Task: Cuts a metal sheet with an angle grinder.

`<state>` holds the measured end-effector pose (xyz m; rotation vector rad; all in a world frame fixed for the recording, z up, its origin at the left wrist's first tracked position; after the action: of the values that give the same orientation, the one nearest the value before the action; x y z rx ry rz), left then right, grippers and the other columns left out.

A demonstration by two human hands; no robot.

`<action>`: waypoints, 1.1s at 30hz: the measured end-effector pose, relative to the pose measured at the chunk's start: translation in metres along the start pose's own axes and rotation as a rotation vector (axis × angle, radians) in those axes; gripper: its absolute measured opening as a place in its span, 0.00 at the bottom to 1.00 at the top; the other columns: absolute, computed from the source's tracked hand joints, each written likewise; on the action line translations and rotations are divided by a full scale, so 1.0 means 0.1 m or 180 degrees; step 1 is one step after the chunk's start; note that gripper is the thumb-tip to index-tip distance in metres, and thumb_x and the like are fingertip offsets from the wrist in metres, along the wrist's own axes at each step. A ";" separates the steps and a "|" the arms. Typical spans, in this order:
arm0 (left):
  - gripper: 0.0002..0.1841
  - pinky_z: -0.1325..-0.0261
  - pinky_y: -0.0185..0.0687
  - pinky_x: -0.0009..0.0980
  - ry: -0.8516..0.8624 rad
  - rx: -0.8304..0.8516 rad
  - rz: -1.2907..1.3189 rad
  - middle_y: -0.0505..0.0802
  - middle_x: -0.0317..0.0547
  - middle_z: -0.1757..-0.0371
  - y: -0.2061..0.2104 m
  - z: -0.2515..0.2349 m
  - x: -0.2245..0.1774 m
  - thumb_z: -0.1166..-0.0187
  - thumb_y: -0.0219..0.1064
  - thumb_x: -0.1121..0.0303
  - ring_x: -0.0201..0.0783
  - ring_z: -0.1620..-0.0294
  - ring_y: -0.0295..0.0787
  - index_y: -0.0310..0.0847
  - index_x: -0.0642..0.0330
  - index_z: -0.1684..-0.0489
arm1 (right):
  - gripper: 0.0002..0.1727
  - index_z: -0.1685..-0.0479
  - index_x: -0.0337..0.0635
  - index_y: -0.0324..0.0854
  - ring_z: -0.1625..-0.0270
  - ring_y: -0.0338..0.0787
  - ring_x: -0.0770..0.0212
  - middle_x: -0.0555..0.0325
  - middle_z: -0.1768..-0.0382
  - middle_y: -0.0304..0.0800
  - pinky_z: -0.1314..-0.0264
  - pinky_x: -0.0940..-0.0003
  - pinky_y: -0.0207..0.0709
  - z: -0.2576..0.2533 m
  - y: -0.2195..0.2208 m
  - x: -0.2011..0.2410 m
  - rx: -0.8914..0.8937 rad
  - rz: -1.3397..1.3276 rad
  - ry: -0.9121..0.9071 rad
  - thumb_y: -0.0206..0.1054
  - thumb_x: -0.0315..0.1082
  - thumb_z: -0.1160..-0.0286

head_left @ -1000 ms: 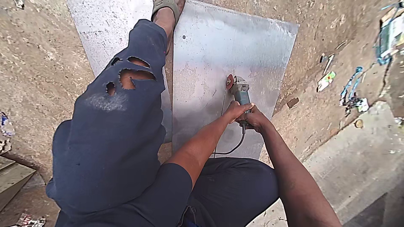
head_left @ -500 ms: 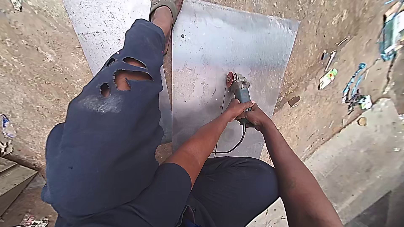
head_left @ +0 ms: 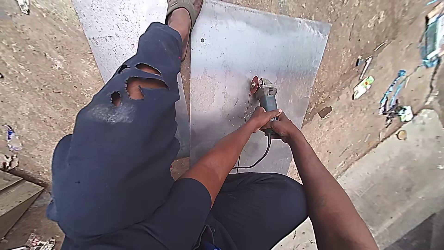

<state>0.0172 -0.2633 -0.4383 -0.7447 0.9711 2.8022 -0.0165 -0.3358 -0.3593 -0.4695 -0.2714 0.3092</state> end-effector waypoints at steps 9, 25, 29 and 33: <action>0.36 0.41 0.87 0.54 -0.0062 0.0017 -0.0052 0.89 0.66 0.45 0.01 -0.02 0.03 0.22 0.72 0.47 0.53 0.46 0.91 0.72 0.74 0.33 | 0.46 0.19 0.53 0.61 0.69 0.90 0.53 0.46 0.58 0.90 0.71 0.57 0.85 0.00 0.00 0.00 -0.0004 0.0027 0.0058 0.81 0.33 0.43; 0.37 0.41 0.87 0.54 -0.0048 -0.0081 -0.0170 0.89 0.66 0.45 -0.04 -0.05 -0.04 0.24 0.74 0.46 0.54 0.46 0.91 0.72 0.74 0.33 | 0.47 0.18 0.54 0.59 0.67 0.91 0.52 0.45 0.55 0.89 0.69 0.55 0.85 -0.04 -0.02 0.02 -0.0031 -0.0053 0.0049 0.81 0.34 0.41; 0.38 0.40 0.87 0.54 -0.0007 -0.0072 -0.0178 0.89 0.67 0.44 -0.06 -0.09 -0.08 0.25 0.74 0.46 0.54 0.45 0.91 0.72 0.75 0.32 | 0.45 0.19 0.53 0.60 0.67 0.91 0.51 0.45 0.55 0.89 0.68 0.53 0.86 -0.08 -0.02 0.09 -0.0024 -0.0058 -0.0003 0.81 0.33 0.41; 0.37 0.42 0.87 0.53 -0.0056 -0.0039 -0.0177 0.89 0.66 0.46 -0.05 -0.02 -0.12 0.24 0.74 0.46 0.53 0.47 0.91 0.72 0.74 0.33 | 0.44 0.19 0.53 0.61 0.67 0.92 0.51 0.44 0.56 0.90 0.70 0.54 0.86 -0.09 -0.02 0.09 0.0002 -0.0064 0.0032 0.80 0.32 0.40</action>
<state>0.0298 -0.2601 -0.4370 -0.7353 0.9169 2.7648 -0.0052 -0.3378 -0.3651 -0.4675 -0.2660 0.2872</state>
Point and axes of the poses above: each hand's wrist, its own z-axis away from the middle knuckle, its own y-axis out of the palm, x = y × z, the point moved 8 cm from there along -z, towards the middle knuckle
